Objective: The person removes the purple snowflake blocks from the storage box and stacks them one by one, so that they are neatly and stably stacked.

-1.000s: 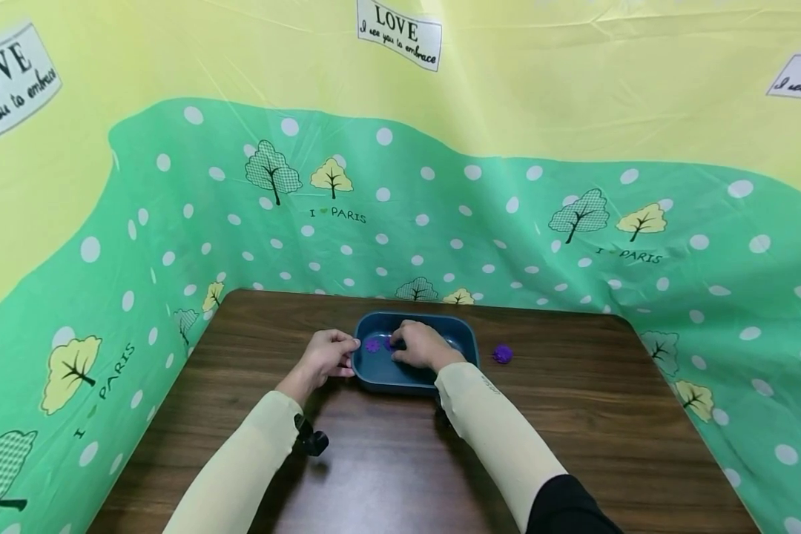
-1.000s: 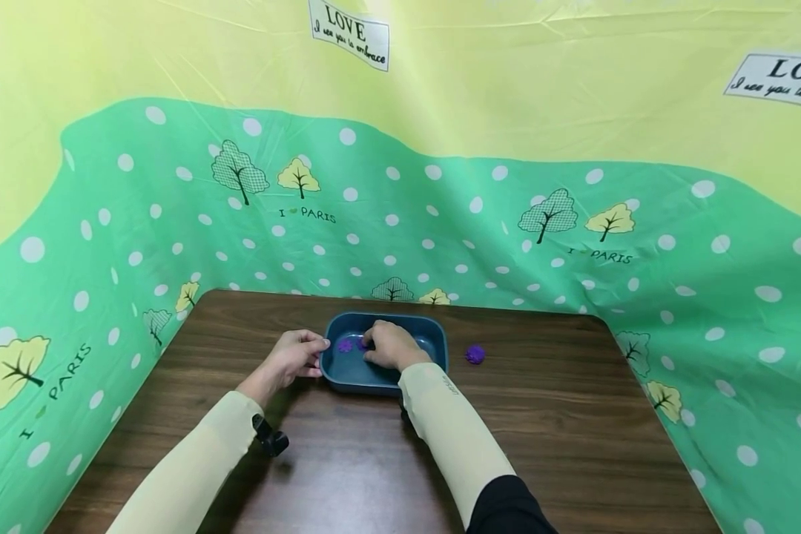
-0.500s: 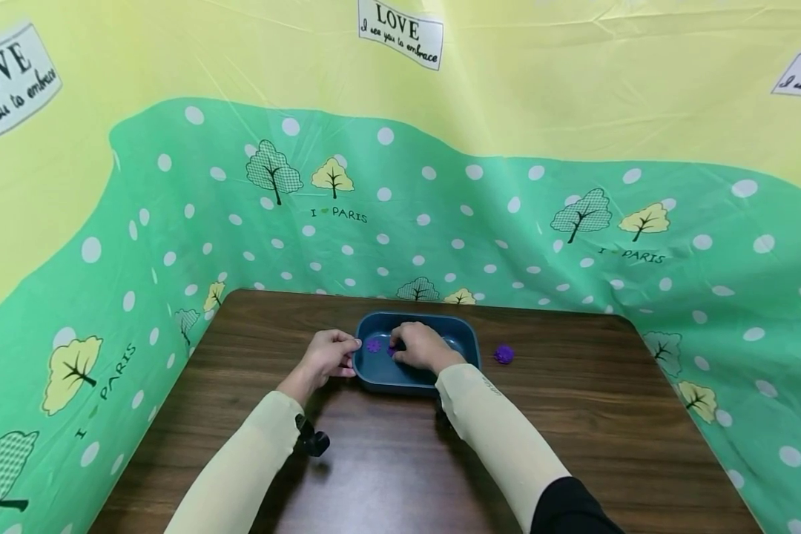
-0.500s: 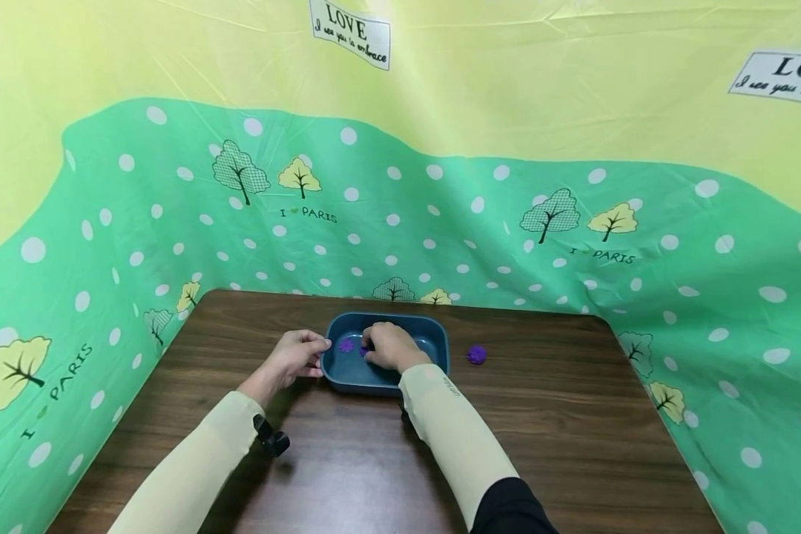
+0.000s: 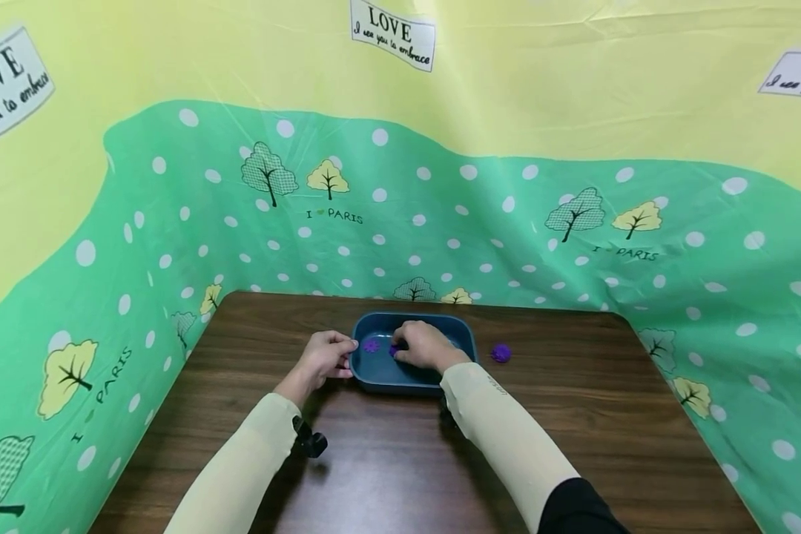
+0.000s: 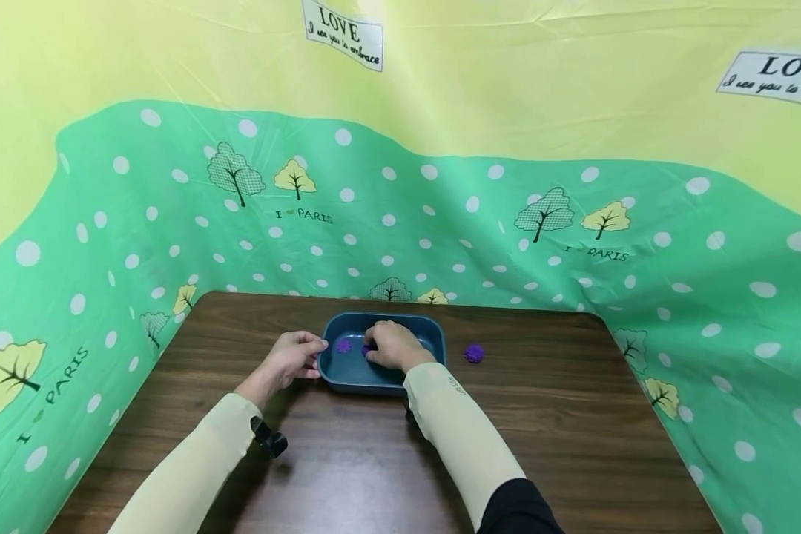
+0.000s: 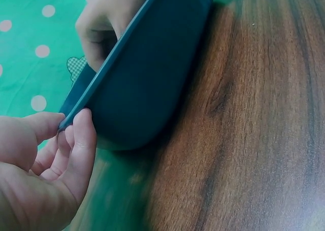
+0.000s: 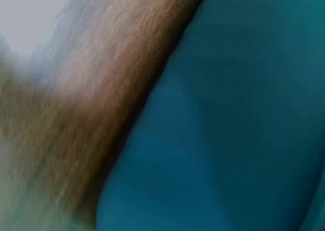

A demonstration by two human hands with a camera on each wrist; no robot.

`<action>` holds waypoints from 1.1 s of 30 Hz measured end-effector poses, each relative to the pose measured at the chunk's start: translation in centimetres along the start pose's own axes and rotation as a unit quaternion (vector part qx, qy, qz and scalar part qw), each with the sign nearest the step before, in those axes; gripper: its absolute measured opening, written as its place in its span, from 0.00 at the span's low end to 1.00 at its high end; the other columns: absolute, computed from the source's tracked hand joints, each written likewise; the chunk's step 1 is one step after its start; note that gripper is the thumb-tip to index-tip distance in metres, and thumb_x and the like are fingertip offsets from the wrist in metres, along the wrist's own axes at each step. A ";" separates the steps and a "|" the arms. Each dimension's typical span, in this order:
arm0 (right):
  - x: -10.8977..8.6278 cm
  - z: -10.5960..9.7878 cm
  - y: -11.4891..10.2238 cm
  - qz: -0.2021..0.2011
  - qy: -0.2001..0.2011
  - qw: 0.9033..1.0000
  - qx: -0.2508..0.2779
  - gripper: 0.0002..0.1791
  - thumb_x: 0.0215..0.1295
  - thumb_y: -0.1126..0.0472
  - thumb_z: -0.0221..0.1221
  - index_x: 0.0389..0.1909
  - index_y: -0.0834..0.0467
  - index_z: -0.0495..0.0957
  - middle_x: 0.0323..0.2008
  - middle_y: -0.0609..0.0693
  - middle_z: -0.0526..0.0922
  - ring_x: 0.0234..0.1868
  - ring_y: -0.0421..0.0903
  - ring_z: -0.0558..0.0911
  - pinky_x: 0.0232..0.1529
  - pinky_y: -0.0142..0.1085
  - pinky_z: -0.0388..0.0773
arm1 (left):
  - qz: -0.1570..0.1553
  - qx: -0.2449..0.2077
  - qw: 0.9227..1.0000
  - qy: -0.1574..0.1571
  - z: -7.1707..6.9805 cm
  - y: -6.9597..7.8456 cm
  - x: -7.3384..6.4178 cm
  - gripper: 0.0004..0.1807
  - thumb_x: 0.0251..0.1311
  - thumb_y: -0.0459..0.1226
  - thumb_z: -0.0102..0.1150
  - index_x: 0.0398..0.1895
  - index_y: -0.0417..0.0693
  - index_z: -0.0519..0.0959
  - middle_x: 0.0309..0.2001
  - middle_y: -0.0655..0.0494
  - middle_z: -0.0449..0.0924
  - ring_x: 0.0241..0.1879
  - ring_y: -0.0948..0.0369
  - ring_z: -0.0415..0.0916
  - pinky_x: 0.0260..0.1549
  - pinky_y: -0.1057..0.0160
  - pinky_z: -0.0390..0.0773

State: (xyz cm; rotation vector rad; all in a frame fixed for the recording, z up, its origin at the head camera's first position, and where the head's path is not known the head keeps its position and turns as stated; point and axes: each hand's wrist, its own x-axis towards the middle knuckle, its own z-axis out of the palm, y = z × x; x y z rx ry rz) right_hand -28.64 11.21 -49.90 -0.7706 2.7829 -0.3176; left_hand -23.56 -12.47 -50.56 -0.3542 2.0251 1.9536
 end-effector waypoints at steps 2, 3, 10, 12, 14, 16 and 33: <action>-0.3 -0.3 0.2 -0.001 0.005 1.000 0.002 0.17 0.70 0.50 0.66 0.56 0.49 0.84 0.54 0.48 0.83 0.55 0.47 0.81 0.60 0.46 0.81 | 0.001 0.000 1.000 -0.002 0.0 0.0 0.0 0.11 0.69 0.36 0.64 0.48 0.38 0.79 0.28 0.47 0.77 0.22 0.61 0.75 0.25 0.60 0.88; -0.5 -0.5 0.3 -0.002 0.007 1.000 0.002 0.17 0.70 0.50 0.66 0.56 0.49 0.84 0.54 0.47 0.83 0.55 0.46 0.81 0.60 0.45 0.81 | 0.001 0.001 1.000 -0.003 0.0 0.0 0.0 0.11 0.69 0.36 0.64 0.48 0.38 0.79 0.28 0.47 0.77 0.22 0.61 0.76 0.25 0.60 0.88; -1.6 -1.8 1.0 -0.006 0.032 0.999 0.026 0.16 0.69 0.51 0.68 0.54 0.50 0.85 0.52 0.47 0.84 0.50 0.44 0.81 0.57 0.44 0.82 | 0.004 0.000 1.000 -0.005 0.0 0.0 -0.1 0.11 0.70 0.36 0.64 0.48 0.38 0.79 0.26 0.50 0.76 0.22 0.61 0.75 0.24 0.61 0.87; -1.9 -2.1 1.3 -0.004 0.038 0.999 0.027 0.16 0.68 0.51 0.68 0.54 0.50 0.85 0.52 0.47 0.84 0.50 0.44 0.81 0.56 0.44 0.82 | 0.004 -0.003 1.000 -0.007 0.0 0.0 -0.1 0.11 0.70 0.36 0.64 0.48 0.37 0.79 0.26 0.50 0.76 0.22 0.61 0.75 0.23 0.62 0.87; -2.3 -2.4 1.7 0.002 0.046 0.999 0.029 0.16 0.68 0.51 0.68 0.53 0.50 0.85 0.52 0.47 0.84 0.51 0.45 0.81 0.57 0.44 0.82 | 0.001 -0.005 1.000 -0.007 0.0 0.0 -0.1 0.11 0.70 0.36 0.64 0.48 0.37 0.79 0.25 0.50 0.76 0.22 0.61 0.75 0.23 0.62 0.87; -2.7 -2.7 2.1 0.004 0.055 0.998 0.036 0.16 0.67 0.51 0.69 0.53 0.50 0.85 0.52 0.48 0.84 0.52 0.45 0.81 0.57 0.45 0.82 | -0.001 -0.004 1.000 -0.006 0.0 -0.1 -0.1 0.11 0.70 0.36 0.64 0.48 0.38 0.79 0.25 0.50 0.76 0.22 0.61 0.75 0.23 0.62 0.87; -6.3 -4.5 5.6 0.005 0.125 0.987 0.100 0.15 0.66 0.53 0.70 0.51 0.53 0.86 0.45 0.48 0.83 0.44 0.46 0.80 0.44 0.42 0.83 | -0.006 -0.004 1.000 -0.002 0.1 0.1 -0.2 0.11 0.69 0.36 0.65 0.47 0.38 0.79 0.25 0.50 0.76 0.22 0.61 0.75 0.23 0.62 0.87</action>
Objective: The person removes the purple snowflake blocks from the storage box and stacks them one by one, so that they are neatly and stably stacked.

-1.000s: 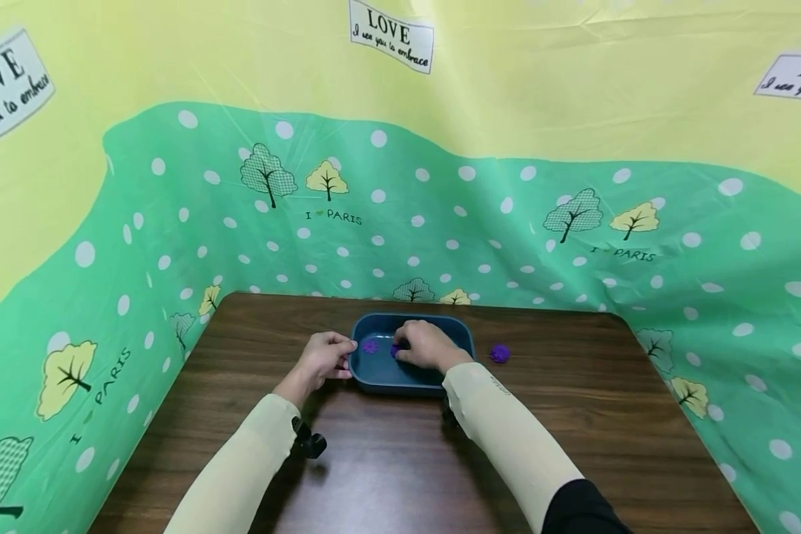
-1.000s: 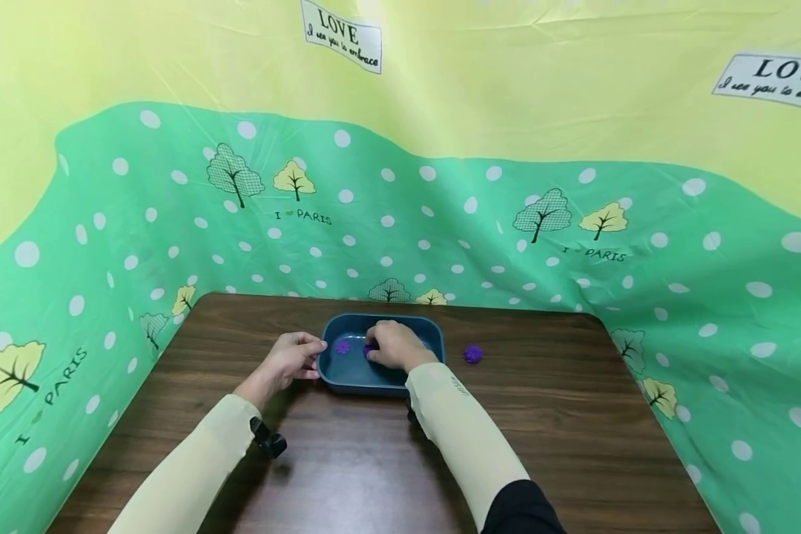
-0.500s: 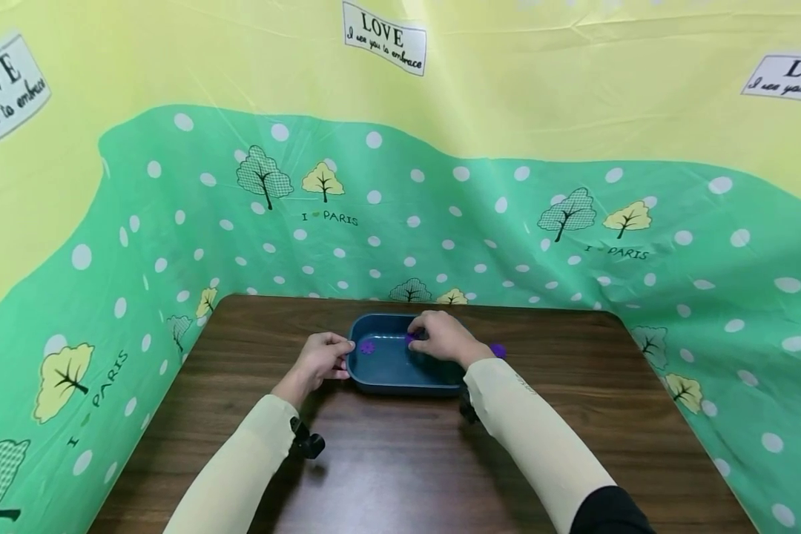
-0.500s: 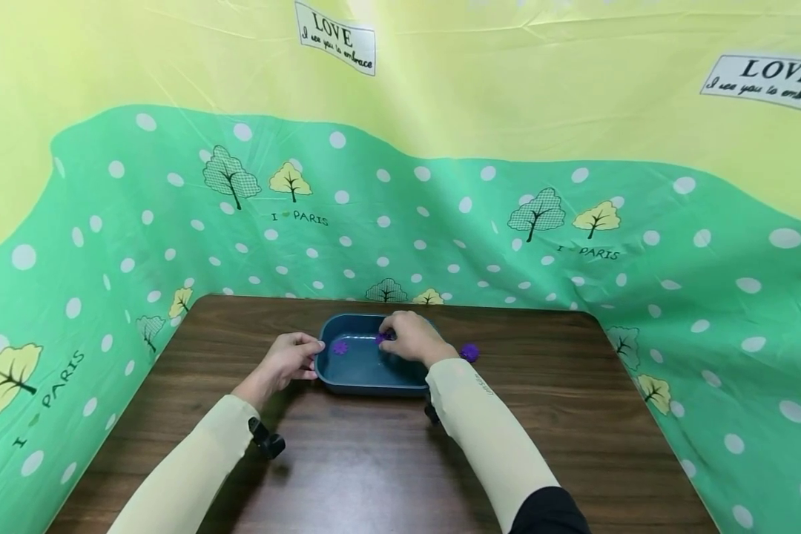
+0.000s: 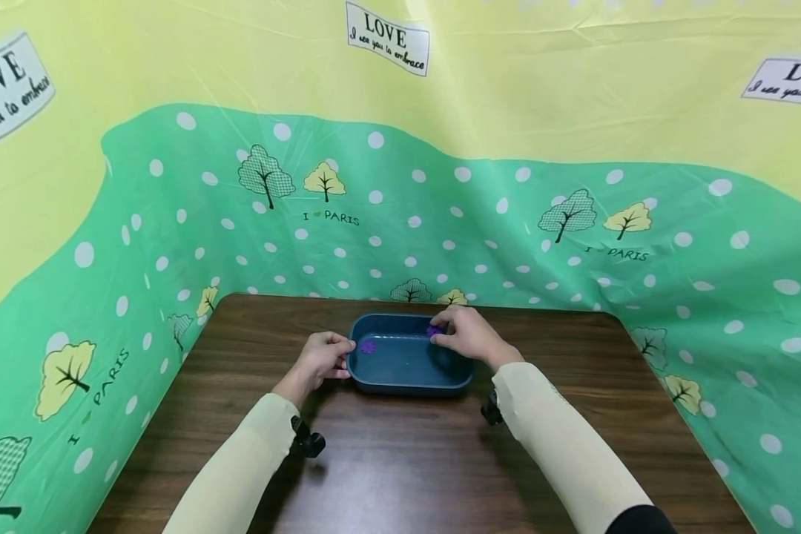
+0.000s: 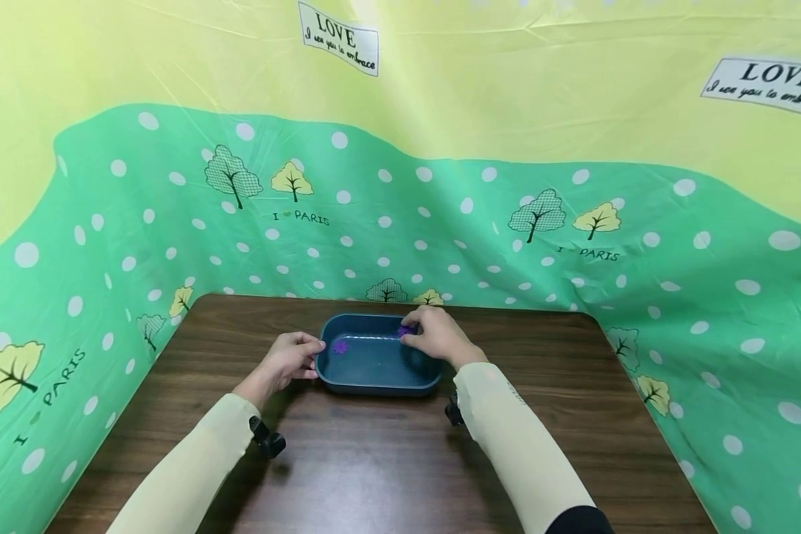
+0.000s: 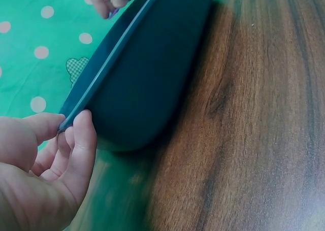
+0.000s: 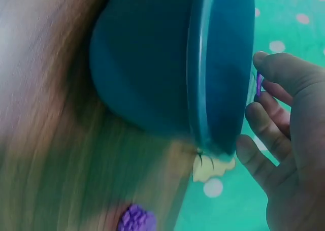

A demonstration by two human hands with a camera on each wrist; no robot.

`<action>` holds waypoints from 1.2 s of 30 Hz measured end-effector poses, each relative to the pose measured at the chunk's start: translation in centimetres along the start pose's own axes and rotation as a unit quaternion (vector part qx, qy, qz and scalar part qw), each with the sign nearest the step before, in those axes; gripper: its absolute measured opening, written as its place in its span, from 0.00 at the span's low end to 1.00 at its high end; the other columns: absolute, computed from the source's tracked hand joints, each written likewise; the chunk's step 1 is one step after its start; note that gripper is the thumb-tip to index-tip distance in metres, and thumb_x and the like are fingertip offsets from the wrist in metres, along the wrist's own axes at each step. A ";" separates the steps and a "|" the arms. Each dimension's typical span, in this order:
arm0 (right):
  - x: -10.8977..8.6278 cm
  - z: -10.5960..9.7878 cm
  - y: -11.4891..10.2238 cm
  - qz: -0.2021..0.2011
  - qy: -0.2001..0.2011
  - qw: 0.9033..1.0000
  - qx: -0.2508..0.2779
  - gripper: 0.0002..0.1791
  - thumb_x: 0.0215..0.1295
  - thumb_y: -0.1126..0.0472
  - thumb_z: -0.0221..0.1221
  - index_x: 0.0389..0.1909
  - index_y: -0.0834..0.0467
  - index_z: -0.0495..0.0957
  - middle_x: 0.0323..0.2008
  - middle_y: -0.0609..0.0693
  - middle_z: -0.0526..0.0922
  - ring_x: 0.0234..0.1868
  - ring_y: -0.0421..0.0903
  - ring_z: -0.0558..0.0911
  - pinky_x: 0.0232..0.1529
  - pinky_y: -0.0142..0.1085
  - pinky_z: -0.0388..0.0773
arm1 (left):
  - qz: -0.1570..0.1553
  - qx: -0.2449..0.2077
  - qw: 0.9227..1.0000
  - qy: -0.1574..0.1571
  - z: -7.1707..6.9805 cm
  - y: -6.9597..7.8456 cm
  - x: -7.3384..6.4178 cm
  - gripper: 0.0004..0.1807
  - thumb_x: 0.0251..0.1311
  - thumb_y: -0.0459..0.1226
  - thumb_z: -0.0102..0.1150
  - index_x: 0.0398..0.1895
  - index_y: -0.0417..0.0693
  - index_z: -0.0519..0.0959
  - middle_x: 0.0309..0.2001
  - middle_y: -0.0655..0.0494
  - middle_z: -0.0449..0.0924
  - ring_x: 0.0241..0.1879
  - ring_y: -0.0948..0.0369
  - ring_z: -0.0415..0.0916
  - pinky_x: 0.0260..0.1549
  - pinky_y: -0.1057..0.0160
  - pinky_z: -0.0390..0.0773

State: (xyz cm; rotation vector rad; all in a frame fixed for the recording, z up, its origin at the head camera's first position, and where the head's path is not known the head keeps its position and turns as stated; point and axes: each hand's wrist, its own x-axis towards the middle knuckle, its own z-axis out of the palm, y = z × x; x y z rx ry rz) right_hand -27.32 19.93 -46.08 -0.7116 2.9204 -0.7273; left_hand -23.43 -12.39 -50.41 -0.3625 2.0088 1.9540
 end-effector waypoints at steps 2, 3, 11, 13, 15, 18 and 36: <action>-0.4 -0.4 0.5 0.000 0.007 1.000 0.005 0.15 0.66 0.53 0.70 0.50 0.54 0.86 0.45 0.48 0.84 0.43 0.47 0.80 0.43 0.42 0.83 | 0.002 0.001 1.000 0.001 0.0 -0.1 0.0 0.11 0.69 0.36 0.64 0.47 0.38 0.79 0.25 0.50 0.76 0.22 0.61 0.75 0.23 0.62 0.87; -0.7 -0.5 0.8 -0.001 0.010 1.000 0.007 0.15 0.66 0.53 0.70 0.51 0.54 0.86 0.45 0.48 0.84 0.43 0.47 0.80 0.43 0.42 0.82 | 0.003 0.000 1.000 0.001 0.0 -0.1 0.0 0.11 0.69 0.36 0.64 0.47 0.38 0.79 0.25 0.50 0.76 0.22 0.61 0.75 0.23 0.62 0.87; -3.0 -1.2 3.2 0.018 0.047 0.998 0.038 0.15 0.67 0.54 0.69 0.51 0.55 0.86 0.44 0.50 0.84 0.42 0.47 0.81 0.44 0.44 0.83 | 0.003 0.001 1.000 0.004 0.0 -0.4 0.0 0.11 0.70 0.36 0.64 0.47 0.38 0.79 0.25 0.51 0.76 0.22 0.61 0.75 0.23 0.62 0.87; -3.6 -1.3 3.9 0.022 0.055 0.997 0.045 0.14 0.67 0.55 0.69 0.51 0.56 0.86 0.44 0.51 0.84 0.42 0.47 0.81 0.43 0.43 0.83 | 0.002 0.001 1.000 0.004 -0.1 -0.4 0.0 0.10 0.70 0.36 0.64 0.47 0.38 0.79 0.25 0.51 0.76 0.22 0.61 0.75 0.23 0.62 0.87; -4.1 -1.5 4.5 0.028 0.061 0.997 0.048 0.14 0.67 0.56 0.69 0.50 0.57 0.86 0.44 0.51 0.84 0.41 0.47 0.81 0.41 0.43 0.82 | 0.004 0.000 1.000 0.003 -0.1 -0.5 0.0 0.10 0.70 0.36 0.64 0.47 0.38 0.79 0.25 0.50 0.76 0.22 0.61 0.75 0.23 0.62 0.87; -4.8 -1.5 5.5 0.042 0.065 0.996 0.040 0.13 0.67 0.57 0.69 0.49 0.57 0.86 0.43 0.51 0.83 0.41 0.47 0.80 0.40 0.41 0.81 | 0.004 0.000 1.000 0.002 -0.1 -0.5 0.0 0.10 0.69 0.36 0.64 0.47 0.39 0.79 0.26 0.49 0.76 0.22 0.61 0.75 0.23 0.61 0.87; -7.3 -0.8 10.9 0.100 0.048 0.994 -0.013 0.14 0.67 0.60 0.67 0.50 0.61 0.86 0.50 0.59 0.84 0.52 0.58 0.82 0.52 0.56 0.82 | 0.009 -0.001 1.000 -0.004 0.0 -0.2 0.0 0.10 0.69 0.36 0.64 0.47 0.38 0.78 0.26 0.49 0.76 0.22 0.61 0.75 0.24 0.61 0.87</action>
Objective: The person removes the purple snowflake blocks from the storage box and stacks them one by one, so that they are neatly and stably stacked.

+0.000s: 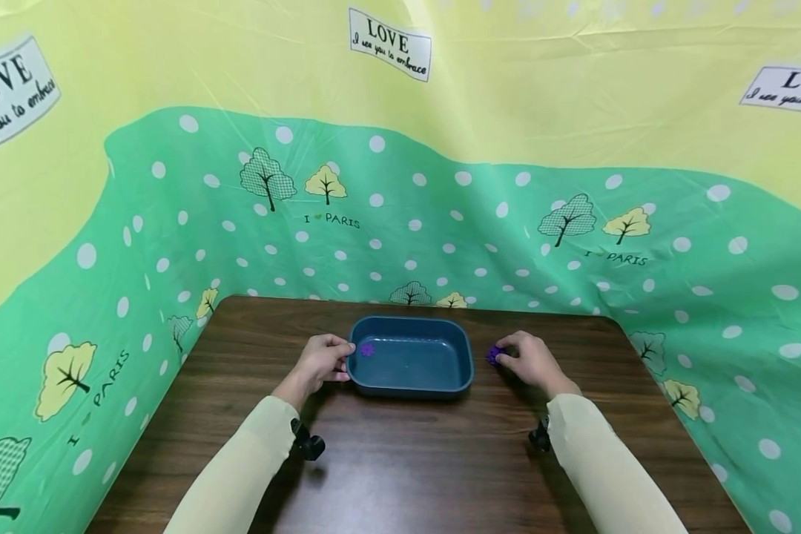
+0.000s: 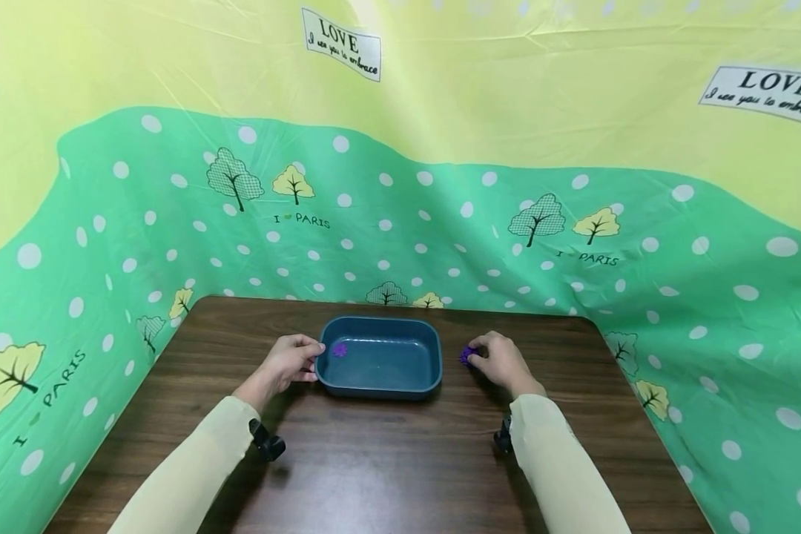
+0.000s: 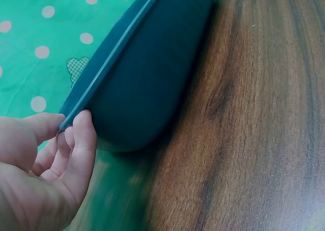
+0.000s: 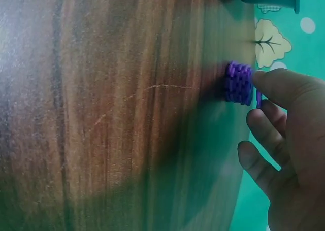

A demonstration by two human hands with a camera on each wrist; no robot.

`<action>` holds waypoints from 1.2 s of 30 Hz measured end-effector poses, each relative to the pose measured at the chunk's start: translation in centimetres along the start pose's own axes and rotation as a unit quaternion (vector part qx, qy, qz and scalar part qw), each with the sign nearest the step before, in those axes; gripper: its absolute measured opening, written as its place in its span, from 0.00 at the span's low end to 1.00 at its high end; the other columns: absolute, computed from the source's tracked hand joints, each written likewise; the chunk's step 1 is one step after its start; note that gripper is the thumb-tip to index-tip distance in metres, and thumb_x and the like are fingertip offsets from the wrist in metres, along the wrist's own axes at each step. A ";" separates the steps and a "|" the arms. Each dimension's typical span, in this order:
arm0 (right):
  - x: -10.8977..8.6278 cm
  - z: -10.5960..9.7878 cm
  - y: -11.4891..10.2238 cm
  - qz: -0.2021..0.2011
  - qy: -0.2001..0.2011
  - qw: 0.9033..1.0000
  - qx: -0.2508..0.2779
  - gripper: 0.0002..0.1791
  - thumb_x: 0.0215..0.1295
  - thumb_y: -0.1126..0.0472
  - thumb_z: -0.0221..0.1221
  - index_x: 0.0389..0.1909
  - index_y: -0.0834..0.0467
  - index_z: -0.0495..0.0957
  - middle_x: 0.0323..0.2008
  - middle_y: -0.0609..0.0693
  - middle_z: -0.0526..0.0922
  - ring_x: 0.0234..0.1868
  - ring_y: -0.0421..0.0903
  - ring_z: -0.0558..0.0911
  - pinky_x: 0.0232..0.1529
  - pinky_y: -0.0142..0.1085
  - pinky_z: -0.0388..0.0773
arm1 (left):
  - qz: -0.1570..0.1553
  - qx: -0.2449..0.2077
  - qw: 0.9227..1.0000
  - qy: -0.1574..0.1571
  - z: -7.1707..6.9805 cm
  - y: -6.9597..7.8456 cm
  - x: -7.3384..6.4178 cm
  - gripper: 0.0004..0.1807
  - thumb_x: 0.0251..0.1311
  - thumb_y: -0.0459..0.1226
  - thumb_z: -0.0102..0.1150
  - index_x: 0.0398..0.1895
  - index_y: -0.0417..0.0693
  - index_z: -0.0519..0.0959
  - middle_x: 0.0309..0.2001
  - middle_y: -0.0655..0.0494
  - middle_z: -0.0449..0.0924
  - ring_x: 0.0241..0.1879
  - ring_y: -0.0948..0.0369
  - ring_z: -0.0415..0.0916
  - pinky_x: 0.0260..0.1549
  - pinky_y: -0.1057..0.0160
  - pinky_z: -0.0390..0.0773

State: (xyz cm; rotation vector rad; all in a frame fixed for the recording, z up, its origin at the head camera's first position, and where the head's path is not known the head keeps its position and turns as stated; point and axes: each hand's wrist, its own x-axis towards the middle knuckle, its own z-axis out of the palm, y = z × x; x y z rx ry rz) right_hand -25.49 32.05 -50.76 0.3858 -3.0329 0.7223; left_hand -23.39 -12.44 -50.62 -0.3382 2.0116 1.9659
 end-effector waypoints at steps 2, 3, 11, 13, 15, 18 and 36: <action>0.0 0.1 0.1 -0.004 -0.002 1.000 -0.001 0.13 0.68 0.60 0.67 0.50 0.61 0.86 0.50 0.59 0.84 0.51 0.58 0.82 0.51 0.55 0.82 | -0.003 0.001 1.000 0.000 0.0 0.0 0.0 0.11 0.70 0.36 0.64 0.47 0.38 0.78 0.27 0.49 0.76 0.23 0.60 0.75 0.24 0.61 0.87; 0.0 0.1 0.1 -0.004 -0.003 1.000 -0.002 0.13 0.68 0.60 0.66 0.50 0.62 0.85 0.50 0.60 0.84 0.51 0.58 0.83 0.51 0.56 0.82 | -0.003 0.001 1.000 0.001 0.0 0.0 0.0 0.11 0.70 0.37 0.64 0.47 0.38 0.78 0.27 0.49 0.76 0.23 0.60 0.75 0.24 0.61 0.88; 0.0 0.3 0.0 0.001 -0.011 1.000 -0.006 0.13 0.69 0.61 0.66 0.50 0.62 0.85 0.49 0.59 0.84 0.53 0.60 0.82 0.55 0.58 0.80 | -0.003 0.003 1.000 0.002 0.0 0.1 -0.1 0.11 0.70 0.36 0.64 0.48 0.38 0.78 0.28 0.48 0.77 0.23 0.60 0.75 0.25 0.61 0.88; 0.0 0.4 0.1 0.005 -0.014 1.000 -0.009 0.13 0.69 0.60 0.66 0.50 0.62 0.85 0.50 0.59 0.84 0.54 0.60 0.82 0.56 0.58 0.80 | -0.003 0.003 1.000 0.002 0.0 0.1 -0.1 0.11 0.70 0.37 0.64 0.48 0.38 0.78 0.28 0.48 0.77 0.23 0.60 0.75 0.25 0.61 0.88; 0.0 0.4 0.1 0.008 -0.016 1.000 -0.010 0.13 0.69 0.60 0.66 0.51 0.62 0.85 0.50 0.59 0.83 0.54 0.60 0.82 0.57 0.59 0.80 | -0.003 0.003 1.000 0.001 0.0 0.1 -0.1 0.11 0.70 0.37 0.63 0.48 0.38 0.78 0.28 0.48 0.77 0.23 0.60 0.75 0.25 0.61 0.88; 0.0 0.5 0.1 0.006 -0.015 1.000 -0.012 0.13 0.69 0.61 0.65 0.51 0.62 0.85 0.50 0.59 0.83 0.54 0.60 0.82 0.57 0.59 0.80 | -0.002 0.004 1.000 0.002 0.1 0.1 0.0 0.11 0.70 0.36 0.64 0.48 0.38 0.78 0.27 0.49 0.77 0.23 0.61 0.75 0.25 0.61 0.88; 1.0 -1.1 -2.8 -0.047 0.003 0.999 -0.018 0.16 0.69 0.60 0.65 0.54 0.63 0.84 0.51 0.57 0.83 0.52 0.58 0.82 0.53 0.56 0.82 | -0.004 0.001 1.000 0.000 0.0 0.2 -0.1 0.11 0.70 0.36 0.64 0.48 0.38 0.79 0.27 0.49 0.77 0.23 0.61 0.75 0.24 0.61 0.87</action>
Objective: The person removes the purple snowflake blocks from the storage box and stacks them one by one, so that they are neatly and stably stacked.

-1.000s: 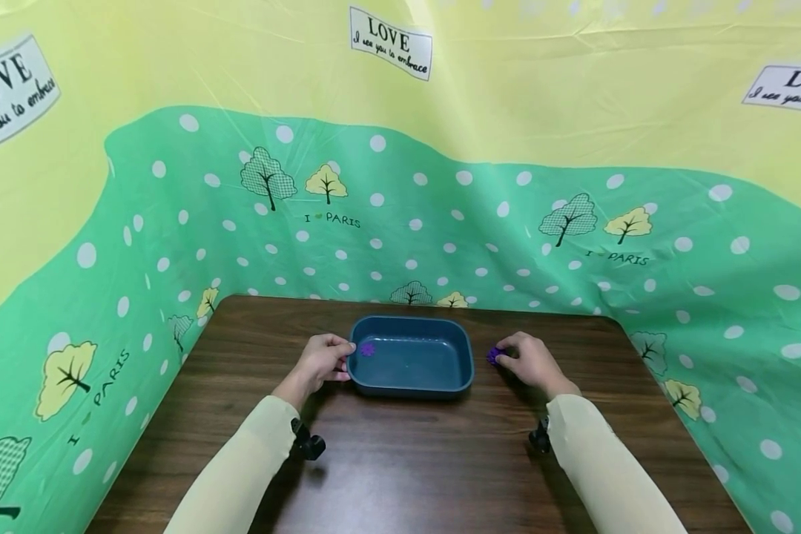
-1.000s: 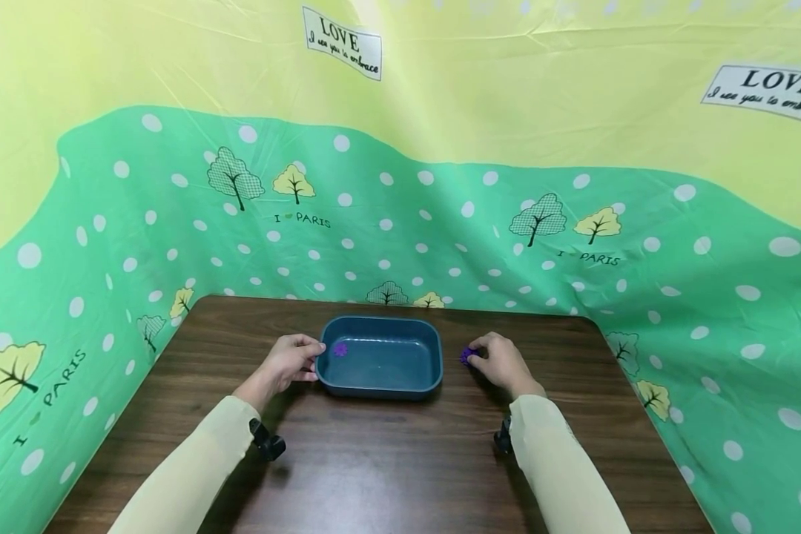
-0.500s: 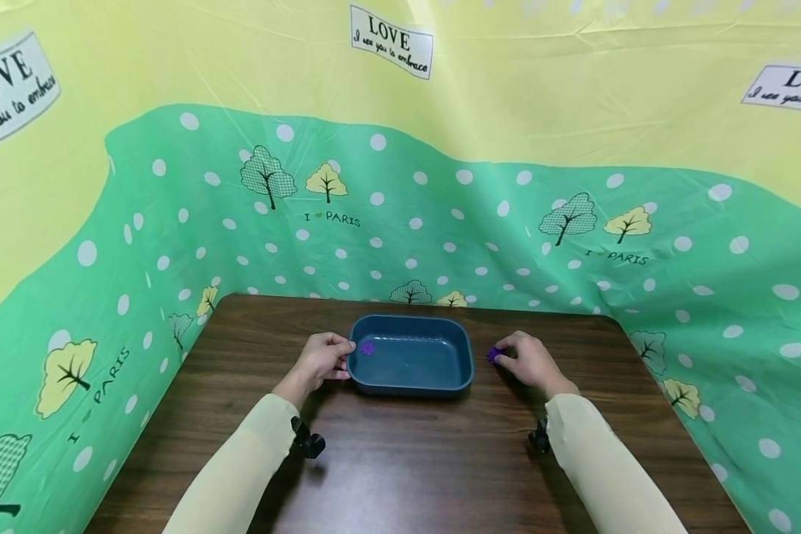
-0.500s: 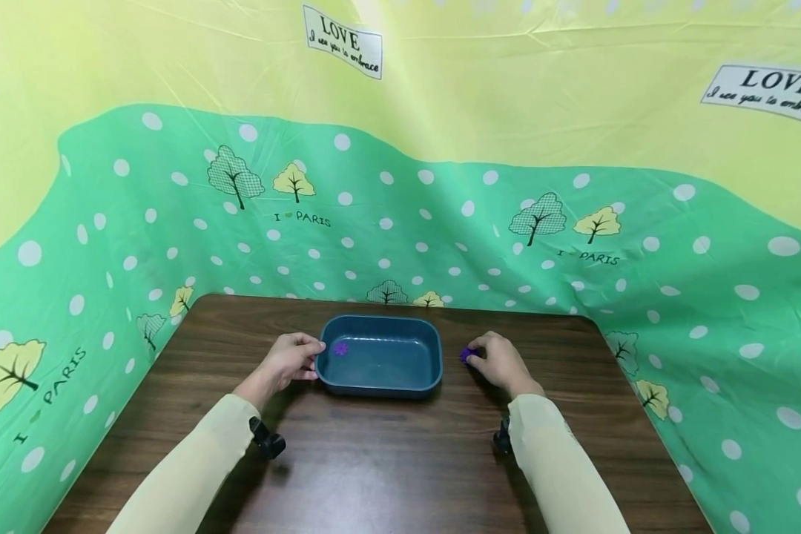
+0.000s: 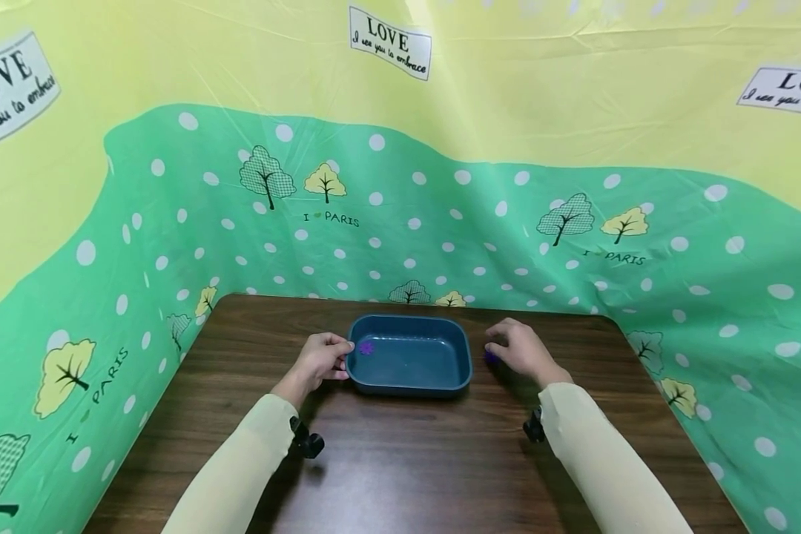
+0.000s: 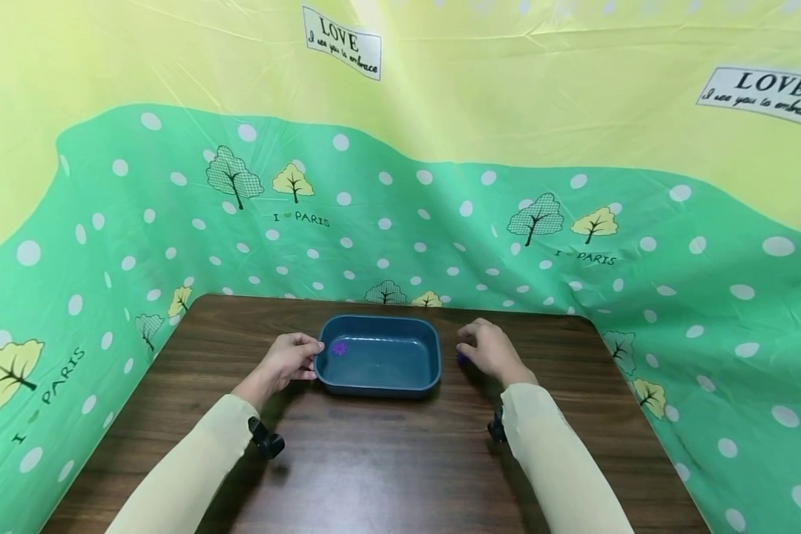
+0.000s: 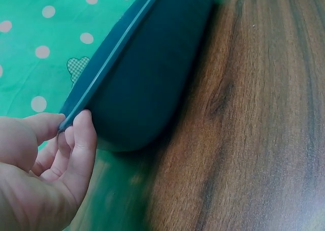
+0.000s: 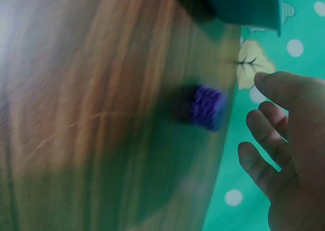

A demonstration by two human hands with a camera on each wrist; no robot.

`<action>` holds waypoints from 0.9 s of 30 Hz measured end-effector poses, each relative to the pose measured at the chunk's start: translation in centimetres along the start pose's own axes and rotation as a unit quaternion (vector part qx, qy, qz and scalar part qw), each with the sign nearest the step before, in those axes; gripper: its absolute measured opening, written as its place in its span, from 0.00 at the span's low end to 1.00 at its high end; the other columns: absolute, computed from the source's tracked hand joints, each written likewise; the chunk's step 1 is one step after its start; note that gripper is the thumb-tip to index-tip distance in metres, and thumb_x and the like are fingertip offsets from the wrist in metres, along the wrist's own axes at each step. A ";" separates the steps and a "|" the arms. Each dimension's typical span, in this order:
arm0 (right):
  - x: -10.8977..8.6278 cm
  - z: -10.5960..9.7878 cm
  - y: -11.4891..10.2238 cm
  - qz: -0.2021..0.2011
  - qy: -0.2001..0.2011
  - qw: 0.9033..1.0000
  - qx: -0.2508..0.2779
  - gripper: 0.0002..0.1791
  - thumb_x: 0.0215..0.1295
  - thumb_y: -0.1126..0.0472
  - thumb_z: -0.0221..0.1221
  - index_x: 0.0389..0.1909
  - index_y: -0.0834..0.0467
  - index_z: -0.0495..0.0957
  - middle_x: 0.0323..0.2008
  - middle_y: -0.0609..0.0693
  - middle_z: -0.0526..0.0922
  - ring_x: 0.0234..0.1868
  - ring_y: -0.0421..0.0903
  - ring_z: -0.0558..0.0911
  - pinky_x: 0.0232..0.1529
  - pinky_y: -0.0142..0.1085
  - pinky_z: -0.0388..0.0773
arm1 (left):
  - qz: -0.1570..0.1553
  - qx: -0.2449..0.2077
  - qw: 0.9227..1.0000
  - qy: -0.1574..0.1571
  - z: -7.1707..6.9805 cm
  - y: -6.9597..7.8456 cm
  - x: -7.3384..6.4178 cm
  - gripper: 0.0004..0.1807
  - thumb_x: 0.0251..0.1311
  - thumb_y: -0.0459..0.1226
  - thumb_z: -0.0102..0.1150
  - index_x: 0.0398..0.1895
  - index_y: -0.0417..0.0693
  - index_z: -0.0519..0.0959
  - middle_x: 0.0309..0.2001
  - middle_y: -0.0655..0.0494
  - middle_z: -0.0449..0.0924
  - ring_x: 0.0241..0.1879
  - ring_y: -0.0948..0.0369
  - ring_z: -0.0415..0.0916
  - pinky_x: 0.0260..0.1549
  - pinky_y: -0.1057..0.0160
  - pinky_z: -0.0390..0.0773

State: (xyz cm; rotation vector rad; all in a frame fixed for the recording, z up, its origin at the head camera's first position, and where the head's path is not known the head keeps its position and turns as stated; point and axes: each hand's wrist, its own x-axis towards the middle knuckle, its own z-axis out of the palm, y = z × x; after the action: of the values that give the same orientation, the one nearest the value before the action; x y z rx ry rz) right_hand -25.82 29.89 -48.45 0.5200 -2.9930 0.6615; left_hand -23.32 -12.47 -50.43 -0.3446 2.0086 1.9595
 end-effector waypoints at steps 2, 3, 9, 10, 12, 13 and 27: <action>0.4 0.0 -0.7 -0.007 0.001 1.000 0.001 0.16 0.69 0.60 0.65 0.54 0.63 0.84 0.51 0.57 0.83 0.52 0.57 0.82 0.53 0.55 0.82 | -0.001 0.001 1.000 0.001 -0.1 -0.1 0.0 0.11 0.70 0.37 0.64 0.48 0.38 0.79 0.28 0.49 0.77 0.23 0.60 0.75 0.25 0.61 0.88; 0.7 -0.1 -1.0 -0.010 0.001 1.000 0.002 0.16 0.70 0.60 0.65 0.54 0.63 0.84 0.51 0.57 0.83 0.51 0.57 0.82 0.52 0.55 0.82 | 0.000 0.002 1.000 0.002 -0.1 -0.1 0.0 0.11 0.70 0.37 0.64 0.48 0.39 0.79 0.28 0.49 0.77 0.23 0.60 0.75 0.25 0.61 0.88; 2.1 -0.1 -3.7 -0.020 0.000 1.000 0.017 0.16 0.70 0.58 0.66 0.56 0.59 0.84 0.52 0.55 0.83 0.50 0.55 0.83 0.49 0.53 0.83 | 0.001 0.007 1.000 0.001 -0.2 -0.2 0.0 0.11 0.70 0.37 0.63 0.48 0.39 0.79 0.28 0.48 0.77 0.23 0.60 0.75 0.25 0.61 0.88; 2.3 0.0 -4.1 -0.023 -0.001 1.000 0.020 0.17 0.70 0.58 0.66 0.56 0.59 0.84 0.52 0.55 0.83 0.51 0.55 0.83 0.50 0.53 0.83 | 0.000 0.007 1.000 0.001 -0.2 -0.2 0.0 0.11 0.70 0.37 0.64 0.48 0.39 0.79 0.28 0.48 0.77 0.23 0.60 0.75 0.25 0.61 0.88; 2.8 0.1 -5.0 -0.028 -0.001 0.999 0.025 0.16 0.70 0.58 0.66 0.56 0.58 0.84 0.52 0.54 0.83 0.52 0.55 0.83 0.52 0.53 0.83 | -0.001 0.007 1.000 0.000 -0.2 -0.2 0.0 0.11 0.70 0.37 0.64 0.48 0.39 0.79 0.28 0.49 0.77 0.23 0.60 0.76 0.26 0.61 0.88; 3.1 0.2 -5.4 -0.031 -0.001 0.999 0.028 0.17 0.69 0.58 0.66 0.56 0.59 0.84 0.53 0.55 0.84 0.53 0.56 0.83 0.53 0.54 0.83 | -0.001 0.008 1.000 0.000 -0.1 -0.2 0.0 0.11 0.70 0.37 0.64 0.48 0.39 0.79 0.28 0.49 0.77 0.23 0.60 0.76 0.26 0.60 0.88; 5.9 3.2 -10.6 -0.052 -0.034 0.997 0.040 0.19 0.69 0.56 0.67 0.58 0.56 0.83 0.52 0.50 0.83 0.44 0.48 0.83 0.44 0.45 0.84 | 0.000 0.003 1.000 -0.002 0.0 0.0 0.2 0.11 0.70 0.36 0.64 0.47 0.38 0.78 0.26 0.49 0.76 0.22 0.61 0.75 0.24 0.61 0.87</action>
State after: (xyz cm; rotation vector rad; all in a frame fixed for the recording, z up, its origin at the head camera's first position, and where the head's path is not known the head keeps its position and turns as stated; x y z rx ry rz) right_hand -27.79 17.65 -46.48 0.7114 -2.9865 0.7727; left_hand -23.53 -12.49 -50.52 -0.3398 2.0119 1.9531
